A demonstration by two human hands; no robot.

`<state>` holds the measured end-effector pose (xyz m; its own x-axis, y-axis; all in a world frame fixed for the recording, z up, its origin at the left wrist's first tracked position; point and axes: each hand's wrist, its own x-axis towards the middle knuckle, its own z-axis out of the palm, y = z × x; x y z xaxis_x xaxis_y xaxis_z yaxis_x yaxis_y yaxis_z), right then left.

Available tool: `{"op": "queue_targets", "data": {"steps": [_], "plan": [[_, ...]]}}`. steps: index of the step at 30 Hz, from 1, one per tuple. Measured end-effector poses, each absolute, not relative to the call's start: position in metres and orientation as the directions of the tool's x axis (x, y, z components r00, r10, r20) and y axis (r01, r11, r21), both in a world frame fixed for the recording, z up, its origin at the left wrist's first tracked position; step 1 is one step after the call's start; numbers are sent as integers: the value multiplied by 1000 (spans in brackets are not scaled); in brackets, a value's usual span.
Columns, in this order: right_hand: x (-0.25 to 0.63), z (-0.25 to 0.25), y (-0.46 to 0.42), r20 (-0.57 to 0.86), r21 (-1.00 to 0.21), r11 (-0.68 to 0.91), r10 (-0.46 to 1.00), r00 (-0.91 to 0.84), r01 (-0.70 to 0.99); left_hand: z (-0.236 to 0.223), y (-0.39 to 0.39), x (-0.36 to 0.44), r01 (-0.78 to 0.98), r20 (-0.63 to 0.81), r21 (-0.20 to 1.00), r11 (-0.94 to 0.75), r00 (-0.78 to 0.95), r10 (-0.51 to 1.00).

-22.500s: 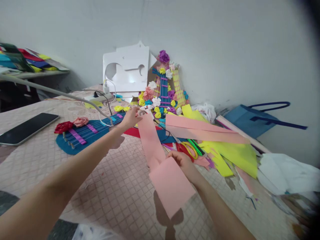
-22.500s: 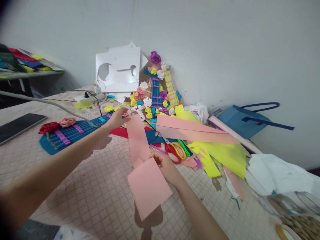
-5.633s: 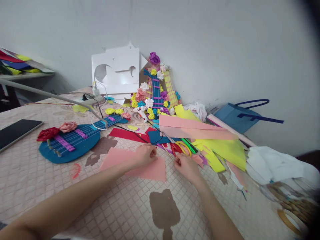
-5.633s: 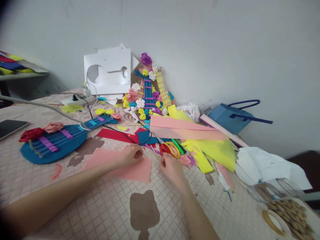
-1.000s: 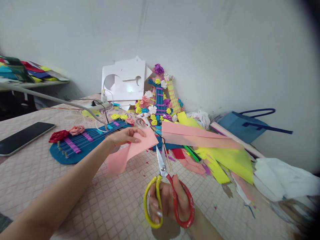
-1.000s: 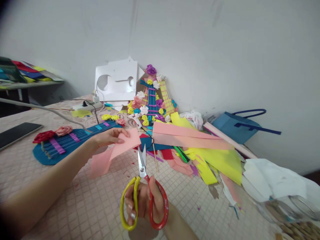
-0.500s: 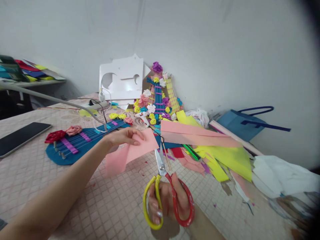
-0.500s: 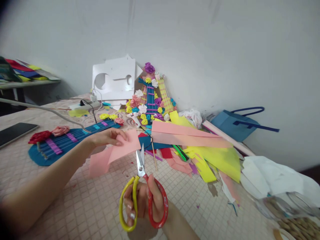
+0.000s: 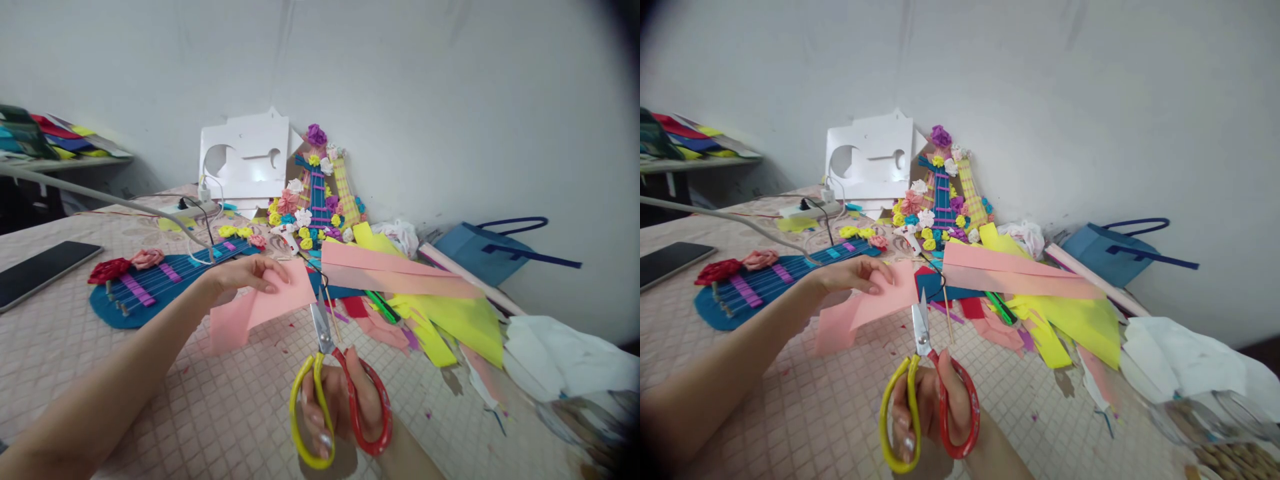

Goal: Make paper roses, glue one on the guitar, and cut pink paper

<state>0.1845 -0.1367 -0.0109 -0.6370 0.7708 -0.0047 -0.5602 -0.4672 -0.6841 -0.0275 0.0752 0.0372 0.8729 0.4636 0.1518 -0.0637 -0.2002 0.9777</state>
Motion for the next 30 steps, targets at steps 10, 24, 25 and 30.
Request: {"op": "queue_targets", "data": {"steps": [10, 24, 25, 30], "plan": [[187, -11, -135, -2, -682, -461, 777, -630, -567, 42, 73, -28, -51, 164, 971, -235, 857, 489], [190, -21, -137, -3, -625, -487, 783, -622, -610, 42, 74, -28, -43, 156, 973, -227, 849, 505], [190, -22, -137, -5, -621, -487, 786, -618, -614, 42, 74, -29, -38, 149, 974, -224, 851, 504], [189, -24, -138, 16, -572, -508, 778, -628, -644, 42, 74, -29, -27, 145, 972, -231, 848, 510]]}}
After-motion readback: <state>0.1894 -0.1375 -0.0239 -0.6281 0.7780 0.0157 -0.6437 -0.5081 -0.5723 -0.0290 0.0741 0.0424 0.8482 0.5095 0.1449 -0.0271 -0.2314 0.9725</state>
